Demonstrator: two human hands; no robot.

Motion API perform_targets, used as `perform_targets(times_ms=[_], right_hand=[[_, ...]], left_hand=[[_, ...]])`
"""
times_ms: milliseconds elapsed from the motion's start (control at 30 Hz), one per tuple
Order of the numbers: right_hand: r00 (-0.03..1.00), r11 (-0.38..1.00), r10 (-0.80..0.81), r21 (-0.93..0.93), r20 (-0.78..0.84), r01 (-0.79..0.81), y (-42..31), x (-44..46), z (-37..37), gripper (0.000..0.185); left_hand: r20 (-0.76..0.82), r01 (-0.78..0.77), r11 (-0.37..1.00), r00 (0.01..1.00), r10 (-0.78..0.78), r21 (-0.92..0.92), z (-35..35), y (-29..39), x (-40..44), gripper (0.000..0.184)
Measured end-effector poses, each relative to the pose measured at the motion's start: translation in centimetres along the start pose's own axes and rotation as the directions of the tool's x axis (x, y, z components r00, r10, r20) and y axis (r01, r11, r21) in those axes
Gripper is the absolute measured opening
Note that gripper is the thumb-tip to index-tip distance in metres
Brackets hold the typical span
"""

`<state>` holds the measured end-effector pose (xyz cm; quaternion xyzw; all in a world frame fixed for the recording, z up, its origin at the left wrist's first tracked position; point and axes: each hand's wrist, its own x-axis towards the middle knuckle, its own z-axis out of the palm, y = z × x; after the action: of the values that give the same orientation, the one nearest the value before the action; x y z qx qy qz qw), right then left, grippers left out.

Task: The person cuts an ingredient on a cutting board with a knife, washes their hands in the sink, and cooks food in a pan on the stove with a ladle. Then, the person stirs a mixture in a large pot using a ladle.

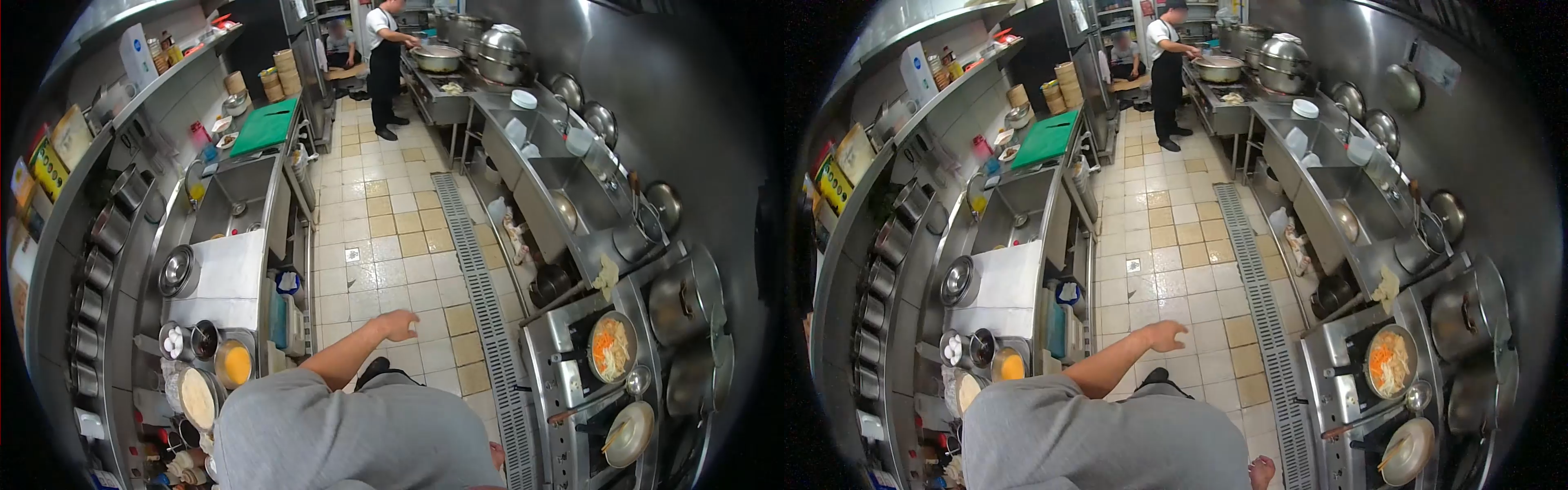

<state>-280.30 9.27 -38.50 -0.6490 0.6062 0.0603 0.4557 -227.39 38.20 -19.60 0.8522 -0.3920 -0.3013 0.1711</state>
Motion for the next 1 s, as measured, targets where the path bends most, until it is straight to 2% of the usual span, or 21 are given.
perform_targets(times_ms=[67, 133, 200, 300, 333, 367, 433, 467, 533, 567, 633, 700, 767, 867, 1000], right_hand=[[0.999, 0.998, -0.048, -0.027, 0.022, 0.048, -2.6, -0.9, 2.4, 0.029], [0.997, 0.996, -0.072, -0.052, 0.040, 0.074, -5.3, -1.8, 5.0, 0.029], [0.995, 0.993, -0.086, -0.079, 0.056, 0.090, -7.7, -2.7, 7.6, 0.028], [0.991, 0.986, -0.111, -0.118, 0.078, 0.119, -11.1, -3.4, 11.4, 0.027], [0.990, 0.984, -0.115, -0.128, 0.080, 0.125, -12.1, -3.7, 12.6, 0.027], [0.989, 0.983, -0.117, -0.131, 0.085, 0.127, -13.2, -3.7, 13.8, 0.026], [0.989, 0.980, -0.120, -0.148, 0.089, 0.132, -15.2, -3.4, 15.9, 0.026], [0.989, 0.979, -0.114, -0.158, 0.089, 0.127, -15.5, -3.5, 16.5, 0.025], [0.990, 0.977, -0.112, -0.171, 0.086, 0.125, -16.1, -4.3, 17.0, 0.025], [0.990, 0.976, -0.112, -0.178, 0.084, 0.125, -16.4, -4.5, 17.3, 0.024], [0.990, 0.975, -0.112, -0.182, 0.084, 0.126, -16.3, -5.0, 17.5, 0.024], [0.991, 0.975, -0.110, -0.187, 0.080, 0.123, -16.1, -5.7, 17.6, 0.023], [0.991, 0.975, -0.108, -0.189, 0.079, 0.121, -15.7, -6.0, 17.8, 0.023], [0.991, 0.974, -0.112, -0.190, 0.074, 0.124, -14.9, -6.4, 17.9, 0.022], [0.991, 0.974, -0.111, -0.189, 0.079, 0.124, -14.1, -6.1, 18.4, 0.021]], left_hand=[[0.097, 0.103, 0.995, 0.990, -0.101, -0.014, 1.6, -6.3, -1.0, 0.060], [0.105, 0.121, 0.993, 0.987, -0.122, 0.017, 2.7, -12.5, -2.7, 0.059], [0.056, 0.246, 0.969, 0.968, -0.243, -0.040, 4.9, -20.0, -4.9, 0.059], [0.176, 0.300, 0.929, 0.924, -0.340, 0.219, 7.9, -31.4, -8.1, 0.052], [0.228, 0.418, 0.871, 0.850, -0.475, 0.258, 9.4, -35.2, -9.2, 0.050], [0.287, 0.687, 0.720, 0.673, -0.682, 0.098, 10.6, -38.9, -10.9, 0.043], [0.222, 0.497, 0.811, 0.792, -0.569, 0.308, 11.8, -43.5, -12.3, 0.044], [0.216, 0.494, 0.813, 0.796, -0.565, 0.307, 9.8, -43.6, -11.8, 0.044], [0.305, 0.571, 0.795, 0.734, -0.606, 0.206, 7.5, -40.9, -13.4, 0.041], [0.215, 0.573, 0.808, 0.779, -0.588, 0.136, 7.6, -41.8, -13.0, 0.042], [0.228, 0.467, 0.874, 0.844, -0.486, 0.133, 3.6, -38.7, -11.7, 0.048], [0.134, 0.502, 0.865, 0.859, -0.494, -0.031, 2.8, -38.5, -9.2, 0.052], [0.096, 0.450, 0.886, 0.892, -0.441, -0.115, 1.2, -37.1, -7.2, 0.053], [0.030, 0.386, 0.896, 0.921, -0.389, -0.218, 0.3, -36.0, -4.7, 0.054], [0.037, 0.418, 0.847, 0.902, -0.431, -0.328, -1.1, -34.4, -5.2, 0.054]])
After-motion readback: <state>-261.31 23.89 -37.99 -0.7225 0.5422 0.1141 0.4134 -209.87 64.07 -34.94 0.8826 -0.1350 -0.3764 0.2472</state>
